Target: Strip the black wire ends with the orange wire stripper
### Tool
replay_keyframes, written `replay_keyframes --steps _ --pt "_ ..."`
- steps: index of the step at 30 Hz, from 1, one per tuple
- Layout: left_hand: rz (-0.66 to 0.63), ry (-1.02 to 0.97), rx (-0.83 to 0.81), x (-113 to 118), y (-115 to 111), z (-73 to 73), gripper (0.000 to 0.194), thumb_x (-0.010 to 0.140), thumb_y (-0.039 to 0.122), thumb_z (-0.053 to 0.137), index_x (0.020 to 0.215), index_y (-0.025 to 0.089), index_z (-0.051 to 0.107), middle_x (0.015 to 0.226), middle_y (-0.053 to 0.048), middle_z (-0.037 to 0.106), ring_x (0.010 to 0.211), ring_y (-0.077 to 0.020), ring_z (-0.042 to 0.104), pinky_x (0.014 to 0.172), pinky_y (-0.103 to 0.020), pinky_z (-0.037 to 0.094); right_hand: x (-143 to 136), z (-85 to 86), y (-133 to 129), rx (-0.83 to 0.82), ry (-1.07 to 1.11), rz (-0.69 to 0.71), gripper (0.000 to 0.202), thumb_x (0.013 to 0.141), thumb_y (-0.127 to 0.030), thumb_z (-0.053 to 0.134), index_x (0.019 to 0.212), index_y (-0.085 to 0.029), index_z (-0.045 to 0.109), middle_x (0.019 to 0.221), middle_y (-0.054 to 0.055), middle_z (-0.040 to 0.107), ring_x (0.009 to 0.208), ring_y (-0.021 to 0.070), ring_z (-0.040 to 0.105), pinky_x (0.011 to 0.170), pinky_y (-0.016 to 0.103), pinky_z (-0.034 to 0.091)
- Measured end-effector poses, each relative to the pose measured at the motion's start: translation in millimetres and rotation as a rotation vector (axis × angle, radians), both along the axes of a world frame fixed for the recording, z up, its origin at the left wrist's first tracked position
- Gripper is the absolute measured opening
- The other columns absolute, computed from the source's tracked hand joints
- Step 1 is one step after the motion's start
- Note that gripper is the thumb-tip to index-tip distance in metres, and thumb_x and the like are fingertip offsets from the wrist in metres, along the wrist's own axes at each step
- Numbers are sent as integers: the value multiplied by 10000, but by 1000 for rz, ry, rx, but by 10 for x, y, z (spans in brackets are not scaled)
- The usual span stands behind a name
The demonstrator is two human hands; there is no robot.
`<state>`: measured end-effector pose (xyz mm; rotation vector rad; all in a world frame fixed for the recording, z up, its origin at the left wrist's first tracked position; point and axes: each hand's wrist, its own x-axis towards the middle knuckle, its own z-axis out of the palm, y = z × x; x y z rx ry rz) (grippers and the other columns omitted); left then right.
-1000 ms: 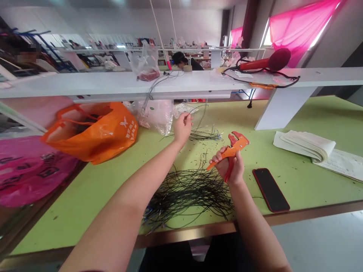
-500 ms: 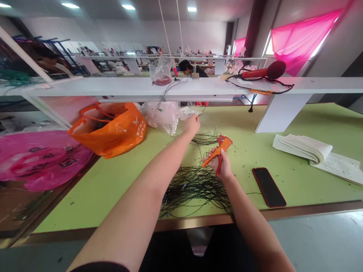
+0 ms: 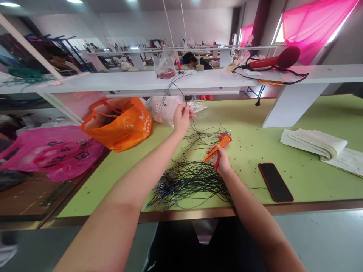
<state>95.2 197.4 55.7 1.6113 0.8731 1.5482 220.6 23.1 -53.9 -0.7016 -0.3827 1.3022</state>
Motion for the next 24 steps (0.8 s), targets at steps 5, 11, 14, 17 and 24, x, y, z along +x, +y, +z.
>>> replay_keyframes --steps 5,11,14,17,24 --pt "97 -105 168 -197 123 77 301 1008 532 549 978 233 552 842 -15 655 788 -150 715 806 -293 606 111 -107 108 -21 -59 -183 279 810 -456 745 844 -217 606 737 -6 691 773 189 731 669 281 582" --pt "161 -187 -44 -500 418 275 289 1011 522 535 972 235 532 797 2 620 710 -131 687 716 -260 581 252 -99 121 -6 -12 -203 302 822 -491 722 817 -239 555 736 -31 664 808 185 723 685 295 586" --pt "213 -44 72 -627 235 171 324 997 555 521 960 234 555 755 8 584 649 -135 624 688 -273 552 295 -59 98 40 54 -212 257 827 -461 694 821 -250 547 743 -36 649 806 186 710 723 320 587" --pt "313 243 353 -776 -166 -14 374 995 563 493 1027 213 621 843 -32 649 755 -168 631 765 -301 526 356 -12 66 69 116 -221 222 819 -438 674 825 -252 552 755 -29 648 816 192 701 742 337 584" --pt "77 982 402 -852 -753 -248 358 1023 422 418 1068 248 727 816 -49 737 727 -217 659 700 -311 479 465 47 8 89 124 -257 222 805 -457 649 814 -261 545 781 -14 644 852 208 688 796 382 584"
